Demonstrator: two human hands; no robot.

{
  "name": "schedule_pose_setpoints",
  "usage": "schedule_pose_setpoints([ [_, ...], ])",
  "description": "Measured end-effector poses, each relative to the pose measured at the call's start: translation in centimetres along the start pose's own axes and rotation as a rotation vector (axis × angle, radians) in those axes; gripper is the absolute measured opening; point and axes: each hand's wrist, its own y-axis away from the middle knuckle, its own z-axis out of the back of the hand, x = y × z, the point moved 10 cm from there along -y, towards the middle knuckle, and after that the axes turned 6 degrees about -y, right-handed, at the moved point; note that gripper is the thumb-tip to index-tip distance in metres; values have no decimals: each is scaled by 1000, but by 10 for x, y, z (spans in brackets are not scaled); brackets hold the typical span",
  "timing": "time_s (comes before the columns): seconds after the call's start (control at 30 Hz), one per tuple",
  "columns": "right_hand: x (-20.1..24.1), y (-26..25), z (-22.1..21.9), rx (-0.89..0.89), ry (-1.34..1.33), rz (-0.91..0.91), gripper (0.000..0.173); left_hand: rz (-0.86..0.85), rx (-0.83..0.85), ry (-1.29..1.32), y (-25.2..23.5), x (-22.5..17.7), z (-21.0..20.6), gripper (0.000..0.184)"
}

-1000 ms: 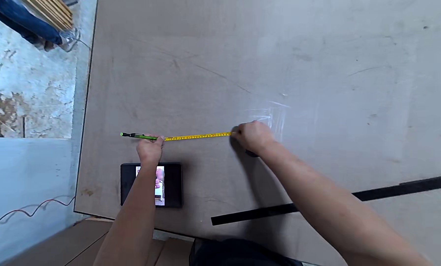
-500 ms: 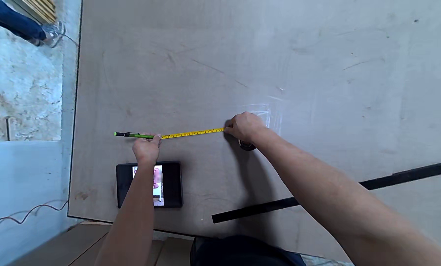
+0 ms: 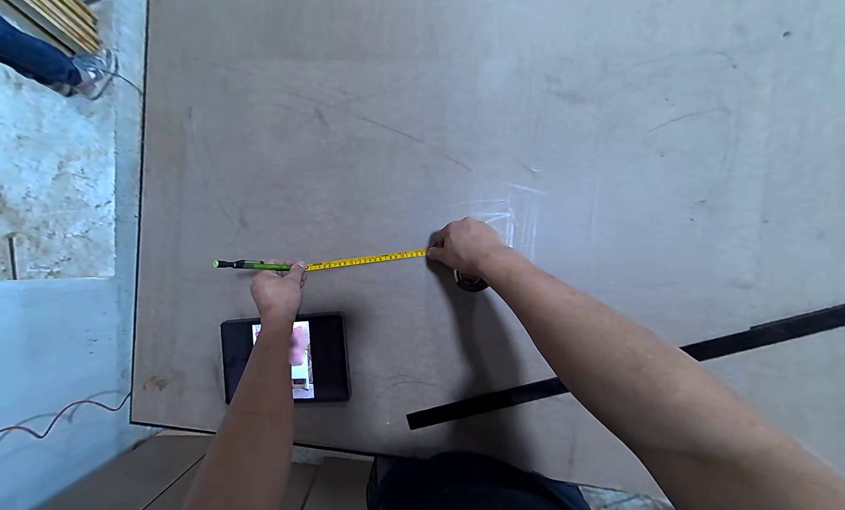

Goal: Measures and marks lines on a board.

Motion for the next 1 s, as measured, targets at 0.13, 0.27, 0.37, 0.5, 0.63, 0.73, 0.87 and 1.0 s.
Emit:
schedule_pose_setpoints([
  [0.13,0,0,-2,7,-9,-19,40,21,16,74,-1,4,4,18],
  [0.27,-2,-1,-1,11,-20,-34,40,-138,-51,70,26,-30,11,17],
  [0.37,-3,-1,-2,7,-27,-35,41,-441,179,60,67,-77,-35,19],
  [0.5,-4,-2,-2,-16,-25,-30,43,-454,364,248,82,-102,-98,17],
  [0.63,-3,-2,-3,-9,-16,-24,42,-389,317,215,81,-104,-117,9],
  [0.73,-3,-2,-4,-10,-23,-30,41,-417,285,196,82,-104,-115,5],
  [0.87,-3,-1,-2,-5,-29,-31,40,-450,268,169,82,-109,-114,7],
  [1.0,-3,0,-3,8,-36,-35,42,-448,274,148,83,-109,-116,6],
])
